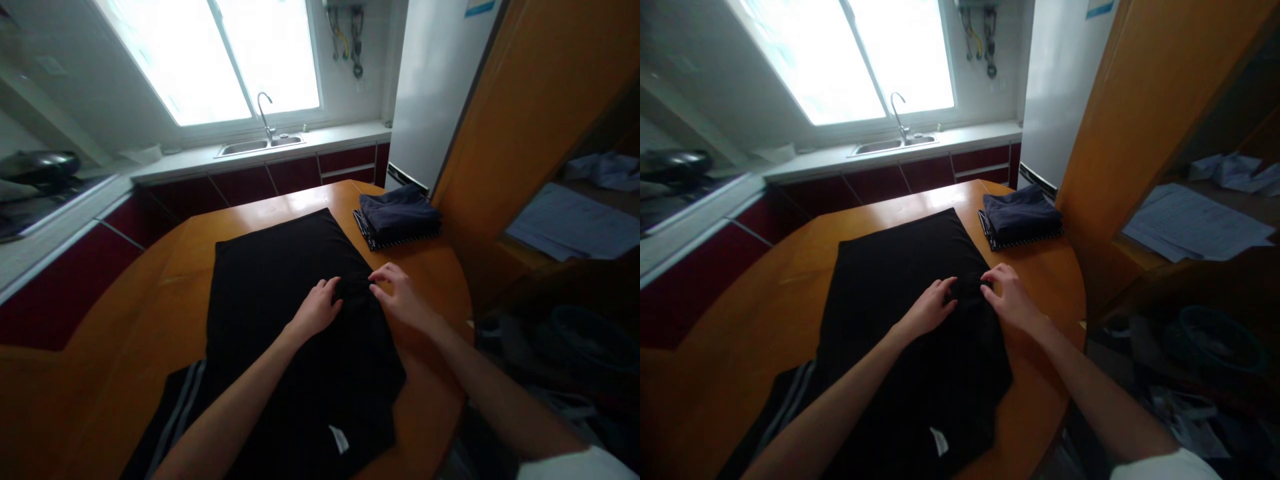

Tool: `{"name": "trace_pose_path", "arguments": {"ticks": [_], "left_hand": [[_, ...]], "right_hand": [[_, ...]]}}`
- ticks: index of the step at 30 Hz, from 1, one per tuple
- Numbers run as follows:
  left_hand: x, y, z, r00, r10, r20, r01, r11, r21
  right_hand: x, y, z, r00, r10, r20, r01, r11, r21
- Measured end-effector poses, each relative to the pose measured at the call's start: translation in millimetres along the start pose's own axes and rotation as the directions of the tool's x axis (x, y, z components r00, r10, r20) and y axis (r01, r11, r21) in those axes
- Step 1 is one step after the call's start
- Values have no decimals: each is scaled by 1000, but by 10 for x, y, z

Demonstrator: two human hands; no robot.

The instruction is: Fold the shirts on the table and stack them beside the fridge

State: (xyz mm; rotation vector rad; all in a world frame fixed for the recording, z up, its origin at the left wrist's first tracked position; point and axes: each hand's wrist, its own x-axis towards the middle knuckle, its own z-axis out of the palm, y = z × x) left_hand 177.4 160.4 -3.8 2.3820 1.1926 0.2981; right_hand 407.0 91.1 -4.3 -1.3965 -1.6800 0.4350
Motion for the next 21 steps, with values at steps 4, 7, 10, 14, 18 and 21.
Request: {"name": "trace_pose_path", "arguments": {"ticks": [4,7,10,14,18,21], "left_hand": [[-112,13,-95,950,241,197,-265,959,100],[-154,39,-154,862,346,369,-399,914,74],[-141,69,-118,856,355,376,-433,889,148],[-100,72,10,888,344,304,-426,864,269],[-100,33,45,889,406,210,-456,823,338],[-128,10,-8,851,499,164,-524,781,341]], "right_hand": [[-690,-345,5,998,25,61,-19,996,-90],[-1035,-339,86,993,74,90,-55,980,-191],[-1163,-234,130,992,109,58,-93,968,-233],[-1205,-126,81,988,138,-74,-151,966,-210],[-1293,-56,40,982,151,-113,-172,962,-212],[-1383,-7,51,985,154,-74,-166,964,-209]]}}
